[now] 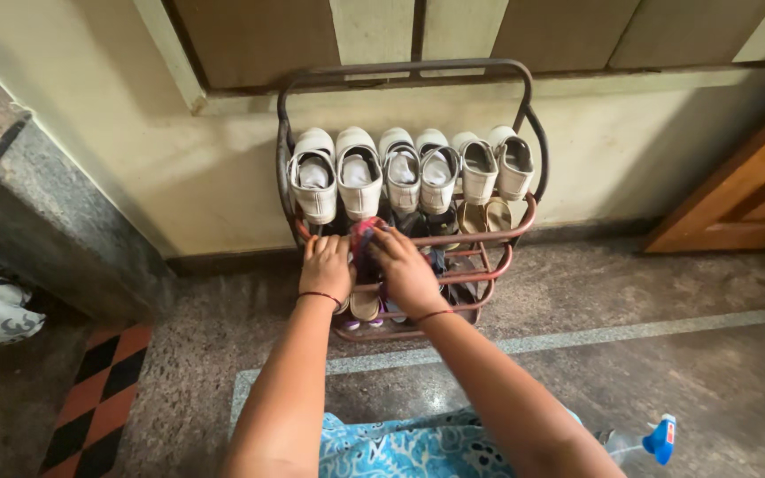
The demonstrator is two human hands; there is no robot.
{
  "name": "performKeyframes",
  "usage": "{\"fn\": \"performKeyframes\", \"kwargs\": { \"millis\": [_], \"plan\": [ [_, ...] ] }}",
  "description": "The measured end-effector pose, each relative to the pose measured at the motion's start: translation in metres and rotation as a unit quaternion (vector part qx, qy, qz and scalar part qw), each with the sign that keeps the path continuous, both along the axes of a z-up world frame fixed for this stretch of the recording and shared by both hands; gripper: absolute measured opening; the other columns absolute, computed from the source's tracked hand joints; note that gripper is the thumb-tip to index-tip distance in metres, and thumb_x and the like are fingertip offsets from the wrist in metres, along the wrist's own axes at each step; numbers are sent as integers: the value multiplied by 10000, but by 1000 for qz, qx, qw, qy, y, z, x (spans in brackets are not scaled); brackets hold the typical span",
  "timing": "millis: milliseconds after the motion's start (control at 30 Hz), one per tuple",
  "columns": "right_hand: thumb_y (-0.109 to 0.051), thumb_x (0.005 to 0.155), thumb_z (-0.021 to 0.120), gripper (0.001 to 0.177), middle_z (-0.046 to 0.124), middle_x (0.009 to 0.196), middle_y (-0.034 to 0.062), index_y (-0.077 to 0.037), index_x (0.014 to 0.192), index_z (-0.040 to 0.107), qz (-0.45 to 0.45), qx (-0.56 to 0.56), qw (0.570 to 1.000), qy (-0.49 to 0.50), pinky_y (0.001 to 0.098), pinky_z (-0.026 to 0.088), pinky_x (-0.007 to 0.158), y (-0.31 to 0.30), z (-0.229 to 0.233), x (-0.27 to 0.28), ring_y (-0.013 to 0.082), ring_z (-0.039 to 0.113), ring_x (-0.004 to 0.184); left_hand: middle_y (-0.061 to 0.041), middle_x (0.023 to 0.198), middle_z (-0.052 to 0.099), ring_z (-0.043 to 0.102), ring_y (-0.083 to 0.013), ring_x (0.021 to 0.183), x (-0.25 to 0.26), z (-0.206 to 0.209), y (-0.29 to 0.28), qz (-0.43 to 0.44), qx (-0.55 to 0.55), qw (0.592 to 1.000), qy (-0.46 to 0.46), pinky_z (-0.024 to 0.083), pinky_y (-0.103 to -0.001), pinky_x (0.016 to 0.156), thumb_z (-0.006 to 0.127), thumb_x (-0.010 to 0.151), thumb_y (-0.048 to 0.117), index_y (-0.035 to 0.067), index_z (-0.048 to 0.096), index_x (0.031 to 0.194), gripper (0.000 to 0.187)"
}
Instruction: The person cleans a metal shoe rack by spraying it with a cleaning solution and wiping it with a cloth. They then adjust the shoes on the rack and place a white cloth inside one of the shoes.
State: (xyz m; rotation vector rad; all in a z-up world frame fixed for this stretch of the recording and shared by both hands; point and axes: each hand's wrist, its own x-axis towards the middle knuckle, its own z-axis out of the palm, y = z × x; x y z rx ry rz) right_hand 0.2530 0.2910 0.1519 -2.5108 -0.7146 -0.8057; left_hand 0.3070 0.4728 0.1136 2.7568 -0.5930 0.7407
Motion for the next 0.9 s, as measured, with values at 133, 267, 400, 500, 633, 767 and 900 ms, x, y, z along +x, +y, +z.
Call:
{"fn": "performKeyframes", "kwargs": {
  "millis": [133, 267, 400, 500, 633, 767, 900],
  "plan": [
    [-39, 726, 699, 528, 600, 1362, 169, -6, 1252, 674, -12, 16, 1000, 1, 450, 385, 1149, -71, -7, 1, 393, 490, 1339, -111, 1124, 603, 535, -311, 1179, -17, 9, -11, 3, -26, 1000, 1, 290, -506, 1156, 825, 698, 392, 83, 605, 1176, 610],
    [114, 839, 636, 444, 648, 1392, 116, -72, 1231, 732, -110, 6, 992, -65, 397, 430, 1192, -153, -10, -6, 297, 549, 1388, -107, 1108, 598, 533, -321, 1156, -19, 27, -19, 27, -19, 999, 11, 281, -510, 1161, 853, 649, 482, 95, 610, 1119, 656],
    [133, 806, 586, 484, 667, 1360, 97, -62, 1220, 744, -198, 5, 980, -37, 380, 470, 1117, -211, -16, -6, 298, 585, 1302, -116, 1085, 602, 533, -319, 1131, -17, 29, -24, 60, 10, 997, 51, 291, -498, 1167, 760, 761, 617, 74, 616, 1079, 645],
    [76, 811, 621, 391, 684, 1313, 86, -83, 1138, 763, -315, 30, 947, 56, 390, 497, 1034, -249, -10, 2, 320, 603, 1210, -122, 1029, 643, 557, -317, 1089, -10, 28, -30, 90, 43, 994, 40, 323, -495, 1125, 640, 830, 714, 56, 644, 1031, 688],
    [40, 828, 611, 428, 659, 1308, 132, -78, 1218, 740, -375, 156, 914, 18, 388, 493, 1056, -271, 2, 13, 326, 608, 1208, -143, 968, 724, 650, -329, 1003, 7, 32, -47, 84, 71, 985, 136, 419, -495, 1001, 504, 912, 755, 65, 696, 994, 721],
    [32, 783, 637, 469, 630, 1298, 148, -74, 1229, 736, -287, 79, 954, 38, 406, 467, 1025, -259, 5, 18, 351, 576, 1225, -169, 897, 758, 722, -375, 876, 19, 37, -70, -2, 50, 979, 197, 529, -524, 814, 473, 922, 719, 126, 732, 997, 651],
    [-60, 861, 665, 377, 598, 1340, 178, -39, 1235, 708, -459, 133, 845, 242, 413, 476, 1065, -271, 24, 30, 355, 598, 1230, -160, 861, 750, 724, -368, 847, 37, 41, -63, -74, 90, 967, 225, 554, -497, 757, 474, 906, 741, 150, 769, 895, 660]
  ]
}}
